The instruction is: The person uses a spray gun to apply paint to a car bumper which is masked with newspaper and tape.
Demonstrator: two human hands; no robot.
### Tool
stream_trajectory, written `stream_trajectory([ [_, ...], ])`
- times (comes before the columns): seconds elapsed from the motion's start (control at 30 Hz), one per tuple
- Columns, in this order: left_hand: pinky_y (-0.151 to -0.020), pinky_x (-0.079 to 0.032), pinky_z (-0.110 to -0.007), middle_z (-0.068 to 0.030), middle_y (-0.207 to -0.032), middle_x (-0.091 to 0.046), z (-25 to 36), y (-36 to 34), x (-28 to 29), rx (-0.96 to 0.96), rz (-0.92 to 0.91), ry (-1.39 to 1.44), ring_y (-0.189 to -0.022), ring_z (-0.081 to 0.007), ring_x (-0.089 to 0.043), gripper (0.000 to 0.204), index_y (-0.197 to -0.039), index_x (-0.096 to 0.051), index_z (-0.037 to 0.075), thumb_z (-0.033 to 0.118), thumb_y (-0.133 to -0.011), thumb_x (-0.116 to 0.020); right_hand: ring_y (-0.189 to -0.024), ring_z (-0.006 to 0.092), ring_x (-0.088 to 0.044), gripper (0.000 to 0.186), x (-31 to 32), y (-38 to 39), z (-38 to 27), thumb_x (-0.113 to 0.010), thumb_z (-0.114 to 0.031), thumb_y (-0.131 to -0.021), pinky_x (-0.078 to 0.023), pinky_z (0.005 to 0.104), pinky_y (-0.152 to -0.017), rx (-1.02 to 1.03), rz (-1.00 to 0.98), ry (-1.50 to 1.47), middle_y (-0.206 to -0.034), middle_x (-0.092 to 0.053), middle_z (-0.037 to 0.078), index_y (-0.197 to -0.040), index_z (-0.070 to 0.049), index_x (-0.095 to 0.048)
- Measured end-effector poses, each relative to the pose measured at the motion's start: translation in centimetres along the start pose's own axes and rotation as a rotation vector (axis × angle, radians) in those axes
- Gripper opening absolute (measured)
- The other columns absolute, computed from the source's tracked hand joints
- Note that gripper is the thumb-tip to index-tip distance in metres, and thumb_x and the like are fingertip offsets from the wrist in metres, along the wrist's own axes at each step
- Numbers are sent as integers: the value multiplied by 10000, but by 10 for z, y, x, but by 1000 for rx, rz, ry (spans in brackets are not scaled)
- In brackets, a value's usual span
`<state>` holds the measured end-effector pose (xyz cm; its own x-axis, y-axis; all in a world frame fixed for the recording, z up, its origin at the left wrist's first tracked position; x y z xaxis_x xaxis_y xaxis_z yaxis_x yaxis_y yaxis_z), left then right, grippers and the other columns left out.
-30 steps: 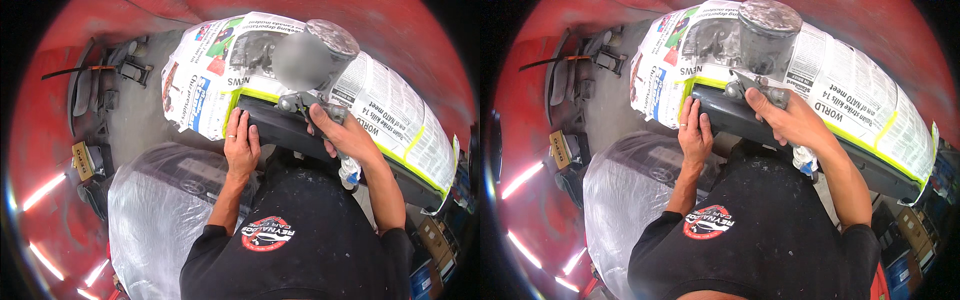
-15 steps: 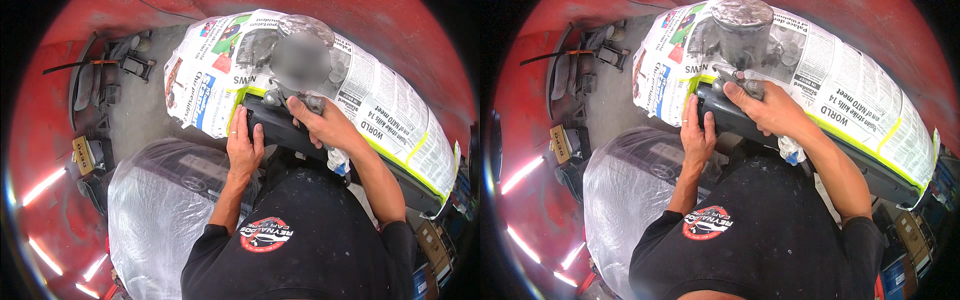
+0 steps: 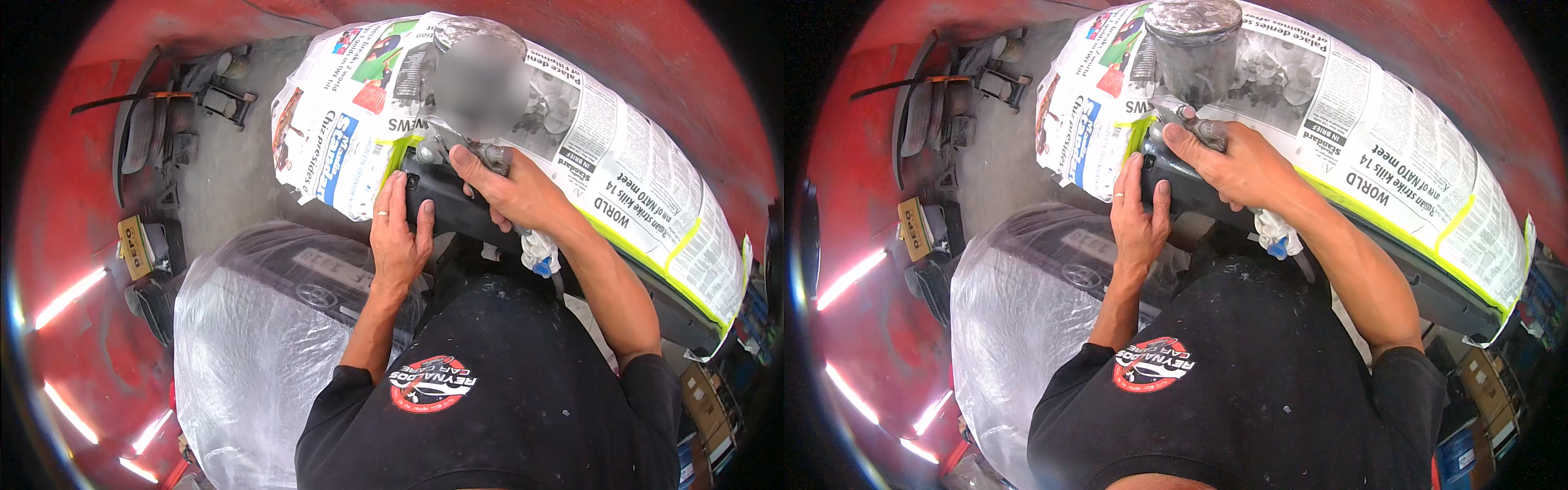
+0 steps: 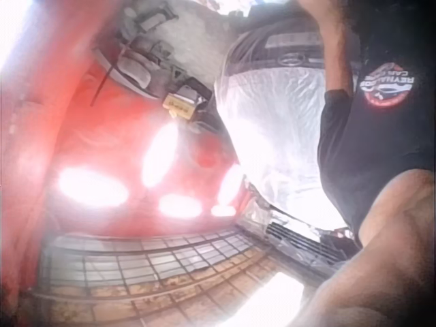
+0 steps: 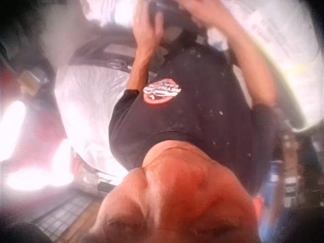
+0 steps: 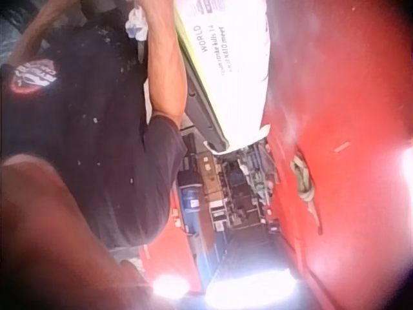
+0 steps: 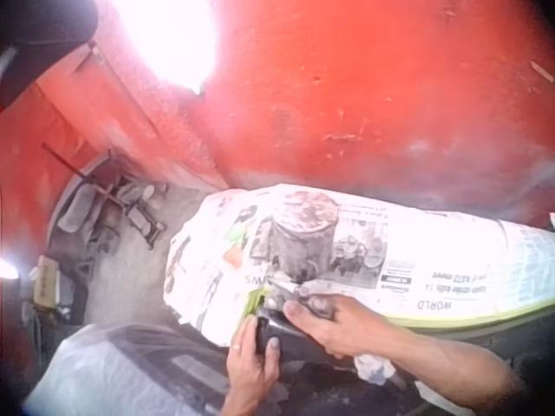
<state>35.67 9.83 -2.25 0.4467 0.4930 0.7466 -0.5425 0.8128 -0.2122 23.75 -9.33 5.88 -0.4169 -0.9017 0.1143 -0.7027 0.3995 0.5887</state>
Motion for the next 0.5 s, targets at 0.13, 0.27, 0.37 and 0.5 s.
stream_trajectory([
  [0.13,-1100,-475,-472,-295,-1401,-600,1,0,-1,48,12,25,-1296,-436,-594,643,-1480,-466,-105,199,-981,-735,-513,177,-637,984,-4,-5,1,-557,-852,-896,-509,324,-440,1,24,12,-644,-595,62,-1140,95,-669],
  [0.27,-1116,-477,-441,-291,-1414,-601,0,2,-2,129,31,122,-1306,-408,-613,758,-1565,-362,-64,184,-971,-763,-511,174,-636,960,-4,1,0,-560,-848,-899,-508,325,-451,14,-5,16,-640,-596,64,-1123,78,-680],
  [0.37,-1080,-485,-458,-277,-1377,-621,-1,4,-1,113,33,108,-1266,-422,-617,793,-1537,-384,-100,229,-944,-795,-498,164,-622,914,-5,11,-1,-569,-825,-915,-496,325,-463,-20,-95,55,-622,-592,63,-1130,57,-685],
  [0.5,-1110,-481,-436,-271,-1405,-619,0,8,2,130,14,100,-1309,-384,-621,791,-1568,-360,-60,200,-957,-789,-477,156,-599,885,-12,22,-5,-580,-785,-941,-470,323,-465,95,41,67,-595,-578,52,-1224,48,-676],
])
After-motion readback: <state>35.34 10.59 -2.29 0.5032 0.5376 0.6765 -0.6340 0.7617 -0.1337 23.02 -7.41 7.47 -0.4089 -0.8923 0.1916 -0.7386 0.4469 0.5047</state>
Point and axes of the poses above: each hand's wrist, its own y-axis away from the middle knuckle, its own x-axis out of the back of the hand, z = x × y, the point moved 1 cm from there along -y, towards the middle knuckle
